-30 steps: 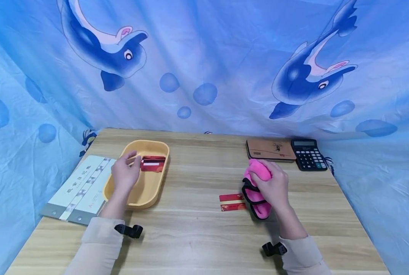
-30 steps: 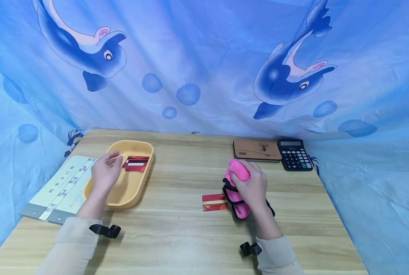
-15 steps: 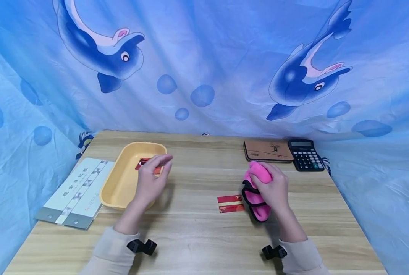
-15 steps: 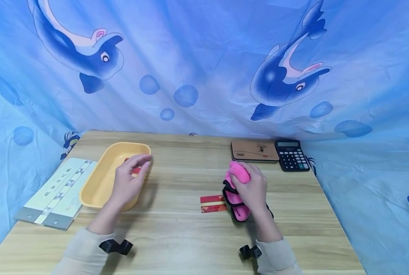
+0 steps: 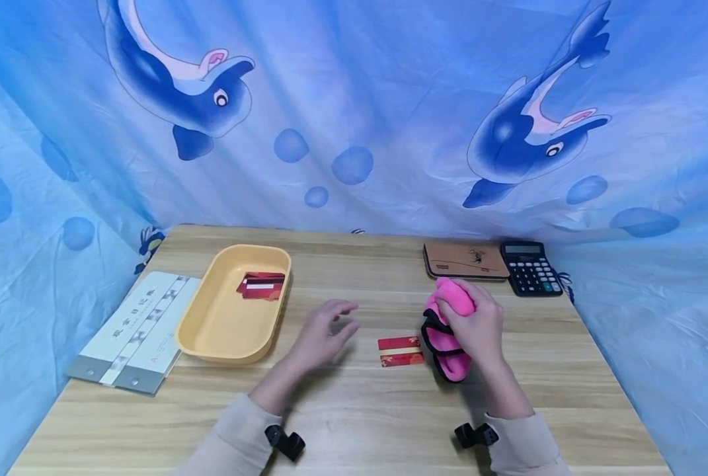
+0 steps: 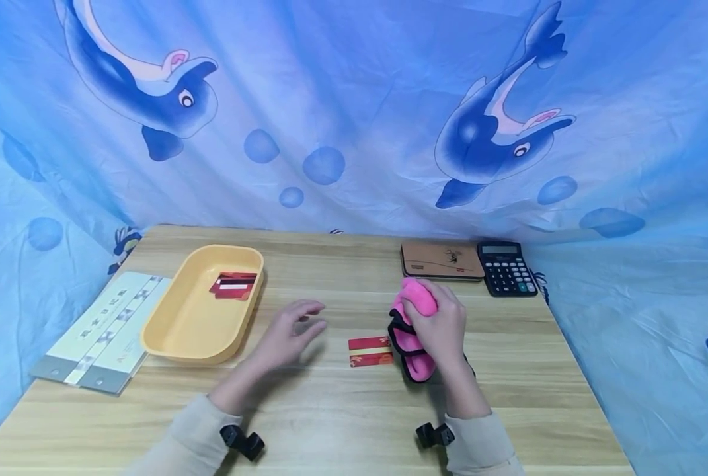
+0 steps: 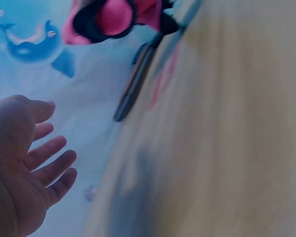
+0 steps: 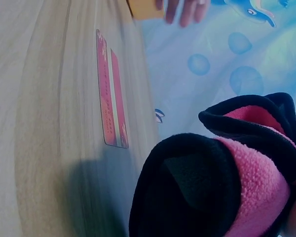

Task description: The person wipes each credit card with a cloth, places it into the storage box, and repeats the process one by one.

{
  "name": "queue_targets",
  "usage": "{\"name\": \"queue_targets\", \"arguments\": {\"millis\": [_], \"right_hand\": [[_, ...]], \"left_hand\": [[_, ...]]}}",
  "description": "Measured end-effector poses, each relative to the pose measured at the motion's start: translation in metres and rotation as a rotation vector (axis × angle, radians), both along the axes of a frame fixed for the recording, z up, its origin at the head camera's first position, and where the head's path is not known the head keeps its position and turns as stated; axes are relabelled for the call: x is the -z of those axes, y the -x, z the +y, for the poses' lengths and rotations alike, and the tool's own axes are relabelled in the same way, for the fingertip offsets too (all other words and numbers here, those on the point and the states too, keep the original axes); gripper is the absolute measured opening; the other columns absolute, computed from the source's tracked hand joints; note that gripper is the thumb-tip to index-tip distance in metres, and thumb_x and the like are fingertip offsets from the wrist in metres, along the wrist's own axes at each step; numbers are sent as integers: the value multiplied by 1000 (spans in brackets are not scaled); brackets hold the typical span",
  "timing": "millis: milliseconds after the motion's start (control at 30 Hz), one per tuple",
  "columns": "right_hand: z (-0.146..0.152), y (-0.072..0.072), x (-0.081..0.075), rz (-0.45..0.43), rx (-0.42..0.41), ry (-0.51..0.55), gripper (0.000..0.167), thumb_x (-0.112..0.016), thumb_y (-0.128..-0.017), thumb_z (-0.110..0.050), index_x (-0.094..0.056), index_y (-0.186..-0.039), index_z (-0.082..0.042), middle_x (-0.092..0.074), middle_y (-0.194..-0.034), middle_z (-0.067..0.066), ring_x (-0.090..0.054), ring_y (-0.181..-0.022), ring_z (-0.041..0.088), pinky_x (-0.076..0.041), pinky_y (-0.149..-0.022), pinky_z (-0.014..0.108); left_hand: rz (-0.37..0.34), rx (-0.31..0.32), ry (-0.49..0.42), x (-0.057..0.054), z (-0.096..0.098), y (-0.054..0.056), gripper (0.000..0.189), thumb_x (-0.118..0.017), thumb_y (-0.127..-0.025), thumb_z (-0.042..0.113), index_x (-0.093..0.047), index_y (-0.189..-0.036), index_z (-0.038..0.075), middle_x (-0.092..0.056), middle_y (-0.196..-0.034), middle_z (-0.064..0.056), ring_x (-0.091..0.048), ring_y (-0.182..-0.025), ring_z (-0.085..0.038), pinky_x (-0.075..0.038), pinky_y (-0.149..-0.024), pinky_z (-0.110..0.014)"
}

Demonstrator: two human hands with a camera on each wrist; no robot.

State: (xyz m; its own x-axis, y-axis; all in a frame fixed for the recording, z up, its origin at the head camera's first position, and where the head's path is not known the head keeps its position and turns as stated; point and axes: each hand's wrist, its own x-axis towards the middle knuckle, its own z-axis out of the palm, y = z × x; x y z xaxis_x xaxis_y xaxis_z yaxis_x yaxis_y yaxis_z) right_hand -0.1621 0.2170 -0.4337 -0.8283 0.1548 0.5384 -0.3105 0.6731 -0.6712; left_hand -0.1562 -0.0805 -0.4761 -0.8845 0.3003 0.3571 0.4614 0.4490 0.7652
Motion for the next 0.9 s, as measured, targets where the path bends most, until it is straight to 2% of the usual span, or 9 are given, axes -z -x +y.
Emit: {"name": "queue_targets", "arguments": {"millis": [133, 300, 400, 567, 667, 767, 900], "right_hand": [[1, 0, 0, -4, 4, 10, 44, -89, -79, -15, -74, -119, -9, -72, -109, 13, -67, -92, 27, -55, -72, 43], [2, 1, 0, -13, 12, 15, 44, -88, -79, -16, -73, -120, -8, -72, -110, 13, -66, -92, 28, -56, -71, 43], [3, 0, 0, -20, 23, 18, 44, -88, -79, -16, -73, -120, -8, -72, -110, 14, -66, -93, 28, -56, -72, 44], [4, 0, -1, -18, 29, 13, 44, -89, -78, -16, -73, -118, -7, -72, -109, 14, -67, -92, 29, -56, -73, 45], [4, 0, -1, -23, 25, 12, 44, -88, -79, -17, -73, -119, -8, -72, -109, 14, -67, -93, 29, -57, -74, 45], [4, 0, -1, -34, 22, 14, 44, -88, -80, -17, -72, -121, -7, -71, -111, 14, -67, -94, 29, -57, -74, 46], [5, 1, -1, -47, 22, 16, 45, -87, -81, -17, -72, -122, -7, -71, -112, 14, -66, -94, 30, -57, -75, 47]], "left_hand": [[-73, 60, 27, 15, 18, -3, 37, -74, -93, 16, -67, -126, 0, -66, -127, -11, -61, -119, -26, -49, -105, -45], [-90, 117, 50, 27, 35, -3, 36, -73, -94, 18, -68, -124, 1, -65, -126, -10, -58, -122, -26, -47, -107, -46], [-106, 128, 111, 31, 44, -3, 42, -76, -92, 23, -67, -127, 2, -63, -128, -9, -56, -123, -26, -45, -108, -46], [-127, 90, 251, 34, 54, -6, 62, -81, -86, 39, -63, -135, 6, -60, -135, -9, -51, -128, -28, -39, -111, -48], [-120, 53, 296, 34, 58, -7, 71, -84, -82, 44, -61, -137, 6, -60, -136, -9, -51, -129, -28, -37, -113, -48], [-104, 30, 314, 34, 61, -8, 73, -87, -79, 40, -60, -138, 7, -62, -135, -8, -52, -128, -27, -38, -112, -47], [-102, 17, 322, 32, 62, -9, 67, -89, -78, 31, -63, -134, 6, -64, -133, -7, -54, -126, -27, -41, -111, -44]]}}
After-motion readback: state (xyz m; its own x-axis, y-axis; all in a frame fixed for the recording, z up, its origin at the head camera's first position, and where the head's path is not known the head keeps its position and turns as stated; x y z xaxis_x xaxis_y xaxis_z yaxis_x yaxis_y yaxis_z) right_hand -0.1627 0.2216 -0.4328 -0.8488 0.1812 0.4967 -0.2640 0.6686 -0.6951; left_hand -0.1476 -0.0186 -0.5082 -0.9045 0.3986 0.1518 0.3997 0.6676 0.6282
